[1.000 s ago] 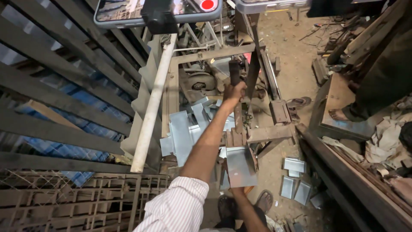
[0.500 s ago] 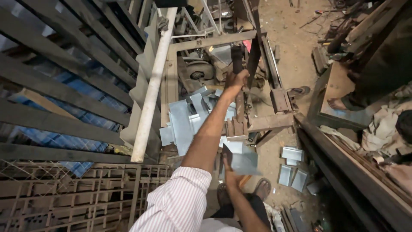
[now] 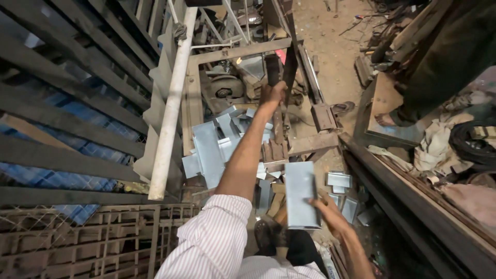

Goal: The person inserts sheet metal pieces into a manual bending machine, pulls the lever to bend them, and removes the shaped metal pieces.

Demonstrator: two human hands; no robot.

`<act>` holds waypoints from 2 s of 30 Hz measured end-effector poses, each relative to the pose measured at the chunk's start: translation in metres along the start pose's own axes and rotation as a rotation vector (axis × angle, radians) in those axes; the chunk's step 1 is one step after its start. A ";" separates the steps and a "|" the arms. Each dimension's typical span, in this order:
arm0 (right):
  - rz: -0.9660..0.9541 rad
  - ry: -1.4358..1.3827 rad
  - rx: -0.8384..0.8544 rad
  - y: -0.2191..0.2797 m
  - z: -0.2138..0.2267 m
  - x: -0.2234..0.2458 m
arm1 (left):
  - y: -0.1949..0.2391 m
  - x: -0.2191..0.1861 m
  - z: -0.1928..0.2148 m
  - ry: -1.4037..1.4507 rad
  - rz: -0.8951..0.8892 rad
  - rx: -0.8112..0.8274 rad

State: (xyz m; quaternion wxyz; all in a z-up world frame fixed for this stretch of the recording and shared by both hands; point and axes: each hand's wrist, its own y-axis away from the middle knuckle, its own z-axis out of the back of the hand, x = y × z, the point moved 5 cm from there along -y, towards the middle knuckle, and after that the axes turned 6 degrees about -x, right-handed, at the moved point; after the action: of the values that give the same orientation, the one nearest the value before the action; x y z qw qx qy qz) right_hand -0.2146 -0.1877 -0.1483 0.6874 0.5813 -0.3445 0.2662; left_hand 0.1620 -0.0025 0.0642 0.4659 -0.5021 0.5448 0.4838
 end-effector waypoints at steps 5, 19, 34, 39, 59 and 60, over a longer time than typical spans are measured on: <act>0.283 0.529 -0.132 -0.031 -0.021 0.016 | -0.006 -0.003 0.001 0.160 -0.038 0.029; 0.405 0.237 -0.078 -0.051 -0.070 0.001 | -0.008 0.001 0.000 0.161 0.008 0.050; 0.474 0.129 -0.072 -0.070 -0.087 0.013 | -0.017 0.001 0.000 0.175 0.002 0.056; 0.628 0.119 -0.056 -0.076 -0.095 0.025 | -0.016 0.001 0.001 0.197 0.032 0.046; 0.502 0.505 -0.359 -0.075 -0.098 0.043 | 0.022 0.006 0.011 0.022 -0.063 0.047; 0.397 0.563 -0.399 -0.076 -0.097 0.041 | 0.028 0.011 0.011 -0.007 -0.025 0.051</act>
State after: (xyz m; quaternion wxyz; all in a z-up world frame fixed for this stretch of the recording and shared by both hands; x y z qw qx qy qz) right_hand -0.1151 -0.1072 -0.1712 0.7895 0.2626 -0.2932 0.4709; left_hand 0.1332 0.0084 0.0537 0.4862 -0.4951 0.5492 0.4657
